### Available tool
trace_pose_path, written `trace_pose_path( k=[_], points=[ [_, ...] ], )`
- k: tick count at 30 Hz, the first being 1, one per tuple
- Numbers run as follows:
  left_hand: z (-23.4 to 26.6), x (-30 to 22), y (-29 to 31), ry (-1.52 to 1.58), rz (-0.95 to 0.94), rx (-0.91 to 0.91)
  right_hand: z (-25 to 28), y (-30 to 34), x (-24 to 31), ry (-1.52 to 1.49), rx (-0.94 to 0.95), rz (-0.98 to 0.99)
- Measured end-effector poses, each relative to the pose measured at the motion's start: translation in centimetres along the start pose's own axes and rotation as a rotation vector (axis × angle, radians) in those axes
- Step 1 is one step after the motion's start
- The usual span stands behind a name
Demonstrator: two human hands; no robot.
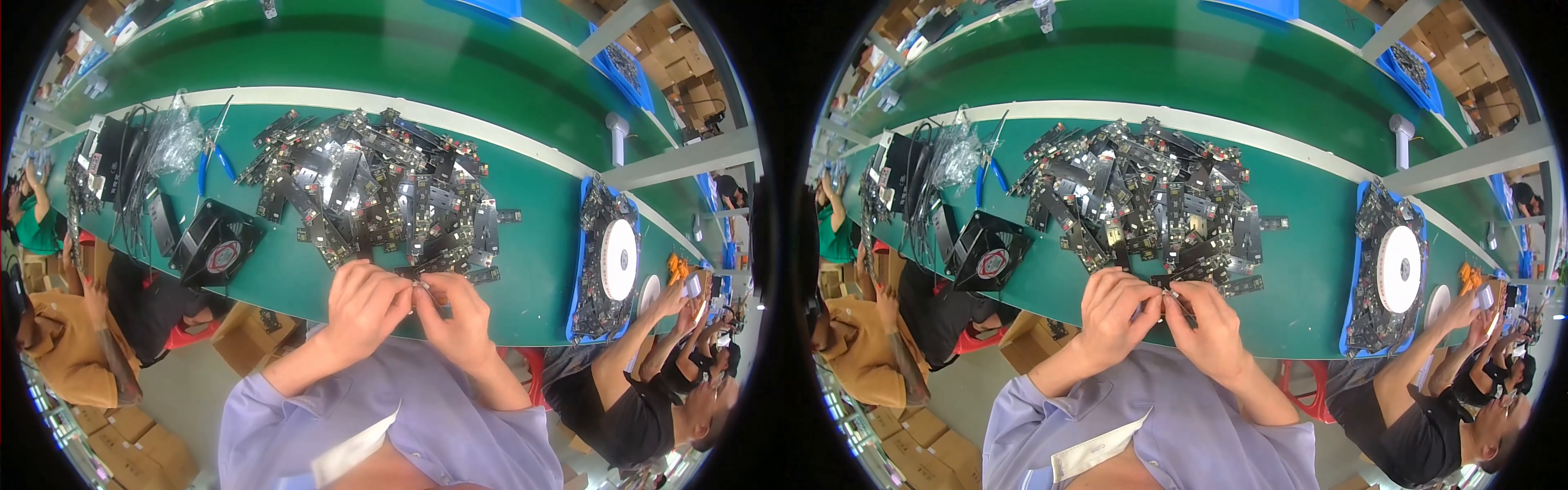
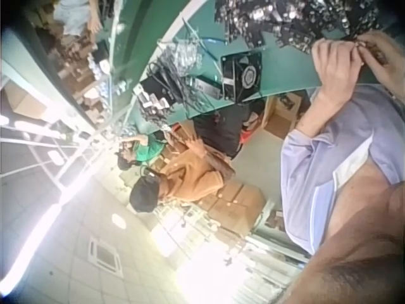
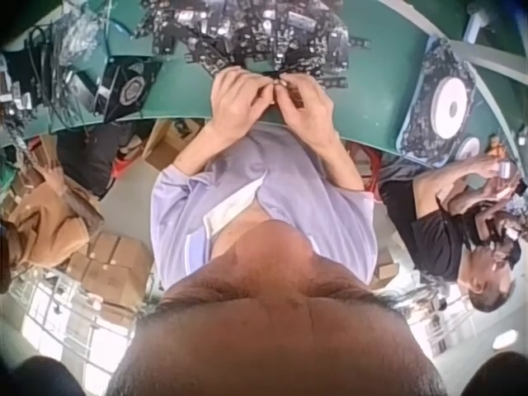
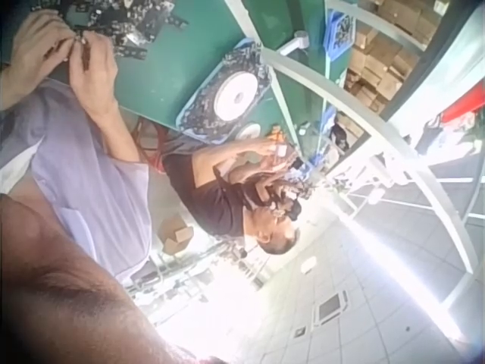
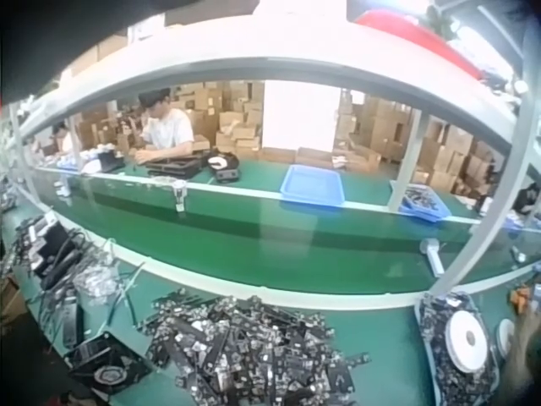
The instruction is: The person assembles small electronic circuit boards by hand, placing electronic components onto the boards and inspecting them, then securing them with tape and pliers.
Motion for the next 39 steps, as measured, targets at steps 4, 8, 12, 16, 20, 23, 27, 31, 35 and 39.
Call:
trace_pose_path(
  k=[4, 8, 12, 16, 20, 23, 27, 31, 35, 39],
  points=[
    [0.1, -0.1, 0.0, 0.005, -0.004, 0.010, -0.7, 0.3, -0.3, 0.054, -0.039, 0.042],
    [0.0, 0.1, 0.2, 0.020, -0.042, 0.034, -0.7, 0.0, 0.0, 0.083, -0.039, 0.062],
    [0.0, 0.1, 0.2, 0.029, -0.050, 0.039, -0.5, -0.2, -0.3, 0.106, -0.013, 0.105],
    [0.0, 0.1, 0.3, 0.038, -0.057, 0.048, -0.6, -0.4, -0.4, 0.116, 0.033, 0.109],
    [0.0, 0.1, 0.4, 0.060, -0.067, 0.055, -0.7, -0.4, -0.5, 0.112, 0.042, 0.139],
    [0.0, 0.2, 0.5, 0.063, -0.063, 0.056, -0.7, -0.3, -0.6, 0.094, 0.081, 0.109],
    [0.0, 0.4, 0.4, 0.078, -0.030, 0.102, -0.4, -0.1, -0.9, 0.012, 0.063, 0.070],
    [0.9, 0.3, 2.1, 0.038, -0.033, 0.085, 0.1, 0.1, -0.9, 0.003, 0.024, -0.062],
    [0.6, 0.5, 3.2, 0.020, -0.105, 0.130, 0.1, 0.1, -1.0, -0.021, -0.015, -0.083],
    [-0.2, 0.4, 3.1, -0.003, -0.122, 0.133, 0.2, 0.1, -1.1, -0.046, -0.020, -0.084]
  ],
)
Point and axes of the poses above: each hand's wrist, its own y-axis away from the middle knuckle, its own z-axis out of the back of the hand, x = y × z, the point moved 4 cm from there along -y, towards the middle knuckle, and after that the axes turned 15 degrees about x, right-handed, at the moved point
